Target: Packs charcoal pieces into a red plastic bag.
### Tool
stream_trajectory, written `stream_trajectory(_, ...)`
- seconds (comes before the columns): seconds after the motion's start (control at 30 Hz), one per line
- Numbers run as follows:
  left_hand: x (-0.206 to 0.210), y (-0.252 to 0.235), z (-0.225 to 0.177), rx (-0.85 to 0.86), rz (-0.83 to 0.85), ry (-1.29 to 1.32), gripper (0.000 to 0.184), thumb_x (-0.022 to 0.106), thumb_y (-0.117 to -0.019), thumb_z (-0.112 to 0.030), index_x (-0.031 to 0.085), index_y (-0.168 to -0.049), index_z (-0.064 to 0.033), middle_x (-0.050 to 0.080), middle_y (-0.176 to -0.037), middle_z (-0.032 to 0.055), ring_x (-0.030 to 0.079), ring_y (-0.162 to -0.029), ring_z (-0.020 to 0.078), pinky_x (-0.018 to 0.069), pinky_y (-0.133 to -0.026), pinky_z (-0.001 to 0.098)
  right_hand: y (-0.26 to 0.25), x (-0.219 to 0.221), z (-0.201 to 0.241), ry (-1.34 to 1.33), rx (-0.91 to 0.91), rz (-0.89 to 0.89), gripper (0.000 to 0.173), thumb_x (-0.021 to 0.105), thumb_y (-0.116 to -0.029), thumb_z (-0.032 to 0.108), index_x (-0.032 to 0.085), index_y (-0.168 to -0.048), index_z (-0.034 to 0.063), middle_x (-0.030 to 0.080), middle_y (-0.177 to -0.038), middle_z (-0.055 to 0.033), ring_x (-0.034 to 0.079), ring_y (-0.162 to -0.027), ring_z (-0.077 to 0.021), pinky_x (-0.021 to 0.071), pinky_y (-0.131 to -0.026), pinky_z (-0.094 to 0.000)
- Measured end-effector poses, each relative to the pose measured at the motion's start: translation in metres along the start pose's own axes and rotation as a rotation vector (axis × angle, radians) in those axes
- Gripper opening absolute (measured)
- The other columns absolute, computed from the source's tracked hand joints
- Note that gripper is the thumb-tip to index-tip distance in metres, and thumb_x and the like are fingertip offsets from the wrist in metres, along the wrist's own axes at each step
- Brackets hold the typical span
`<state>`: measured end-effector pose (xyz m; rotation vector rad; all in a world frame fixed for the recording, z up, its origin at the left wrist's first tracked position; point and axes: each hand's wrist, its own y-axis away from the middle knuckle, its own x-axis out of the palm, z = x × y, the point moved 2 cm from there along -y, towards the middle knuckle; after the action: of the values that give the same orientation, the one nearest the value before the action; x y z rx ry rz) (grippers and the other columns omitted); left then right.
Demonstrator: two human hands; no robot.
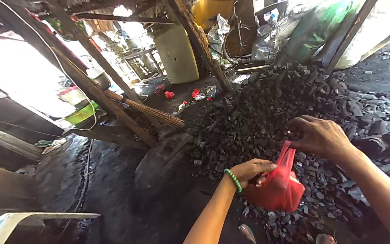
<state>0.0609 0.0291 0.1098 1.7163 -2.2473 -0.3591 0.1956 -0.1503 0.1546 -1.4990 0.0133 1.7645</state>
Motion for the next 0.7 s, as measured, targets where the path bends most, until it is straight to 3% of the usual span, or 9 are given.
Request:
stream_trajectory(0.07, 0.006, 0.003, -0.001, 0.099, -0.079, -0.096, 0.023, 0.055, -0.1034, -0.010, 0.061, -0.122, 0.0005, 0.061, -0.083, -0.0005, 0.054, -0.065, 0.0004, 0.0471, -0.062, 0.0165, 0.011, 0.012, -0.010, -0.243, 0.189, 0.031, 0.037, 0.087, -0.0806, 0.026, 0.072, -0.104, 0.0015, 0.071, -0.093, -0.0164, 0.068, -0.078, -0.0357, 0.0521, -0.066, -0.0602)
stream_trajectory(0.13, 0.014, 0.001, -0.005, 0.173, -0.154, -0.196, 0.033, 0.062, -0.0978, -0.002, 0.058, -0.129, 0.0077, 0.068, -0.105, 0.0124, 0.064, -0.088, 0.0091, 0.0541, -0.084, 0.0268, 0.031, 0.033, -0.009, -0.731, 0.358, 0.082, 0.019, 0.067, -0.0973, 0.022, 0.069, -0.102, 0.0030, 0.068, -0.076, -0.0069, 0.062, -0.056, -0.0166, 0.0544, -0.052, -0.0363)
stream_trajectory(0.2, 0.021, -0.005, -0.003, 0.263, -0.259, -0.207, 0.025, 0.063, -0.0962, -0.001, 0.062, -0.120, 0.0085, 0.068, -0.098, 0.0119, 0.062, -0.083, 0.0085, 0.0533, -0.081, 0.0265, 0.056, 0.061, 0.002, -1.218, 0.493, 0.205, 0.053, 0.036, -0.1045, 0.053, 0.065, -0.103, 0.0091, 0.068, -0.068, -0.0008, 0.063, -0.051, -0.0097, 0.0550, -0.049, -0.0269)
stream_trajectory(0.3, 0.020, -0.011, 0.013, 0.332, -0.222, -0.172, 0.019, 0.058, -0.0995, -0.003, 0.062, -0.115, 0.0072, 0.064, -0.092, 0.0053, 0.058, -0.078, 0.0041, 0.0513, -0.076, 0.0230, 0.076, 0.077, 0.014, -1.450, 0.650, 0.292, 0.080, 0.002, -0.1046, 0.059, 0.061, -0.111, 0.0055, 0.074, -0.075, -0.0066, 0.070, -0.057, -0.0157, 0.0603, -0.055, -0.0299)
stream_trajectory(0.43, 0.022, -0.011, 0.035, 0.251, -0.106, -0.029, 0.015, 0.050, -0.1034, -0.009, 0.059, -0.114, -0.0022, 0.058, -0.084, -0.0058, 0.046, -0.060, -0.0035, 0.0396, -0.055, 0.0147, 0.088, 0.090, 0.010, -1.359, 0.681, 0.288, 0.073, 0.008, -0.1041, 0.055, 0.061, -0.106, 0.0068, 0.071, -0.072, -0.0016, 0.066, -0.055, -0.0108, 0.0562, -0.052, -0.0273)
stream_trajectory(0.5, 0.026, -0.007, 0.040, 0.223, -0.075, -0.073, 0.016, 0.054, -0.1012, -0.011, 0.058, -0.113, -0.0014, 0.059, -0.085, -0.0036, 0.051, -0.066, -0.0008, 0.0447, -0.062, 0.0173, 0.095, 0.095, 0.007, -1.351, 0.610, 0.285, 0.065, 0.023, -0.1002, 0.062, 0.064, -0.099, 0.0117, 0.069, -0.069, 0.0031, 0.062, -0.052, -0.0070, 0.0526, -0.048, -0.0247)
stream_trajectory(0.53, 0.028, -0.005, 0.038, 0.212, -0.086, -0.154, 0.022, 0.059, -0.0980, -0.011, 0.058, -0.115, 0.0028, 0.062, -0.092, 0.0032, 0.058, -0.078, 0.0054, 0.0512, -0.075, 0.0241, 0.097, 0.098, 0.008, -1.365, 0.586, 0.270, 0.062, 0.027, -0.1001, 0.062, 0.064, -0.095, 0.0135, 0.068, -0.065, 0.0042, 0.060, -0.049, -0.0063, 0.0512, -0.045, -0.0242)
stream_trajectory(0.6, 0.037, -0.002, 0.031, 0.202, -0.198, -0.439, 0.034, 0.066, -0.0935, -0.011, 0.060, -0.121, 0.0084, 0.067, -0.104, 0.0206, 0.065, -0.095, 0.0256, 0.0521, -0.090, 0.0435, 0.099, 0.100, 0.010, -1.385, 0.613, 0.235, 0.057, 0.017, -0.1057, 0.048, 0.061, -0.092, 0.0142, 0.065, -0.062, 0.0049, 0.056, -0.046, -0.0054, 0.0487, -0.043, -0.0231)
stream_trajectory(0.7, 0.059, -0.002, 0.034, 0.489, -0.568, -0.965, 0.033, 0.063, -0.0917, -0.008, 0.066, -0.123, 0.0012, 0.073, -0.091, 0.0181, 0.072, -0.080, 0.0332, 0.0571, -0.073, 0.0508, 0.096, 0.106, 0.013, -1.390, 0.774, 0.153, 0.058, 0.014, -0.1110, 0.036, 0.059, -0.082, 0.0140, 0.057, -0.055, 0.0055, 0.044, -0.039, -0.0019, 0.0361, -0.037, -0.0183)
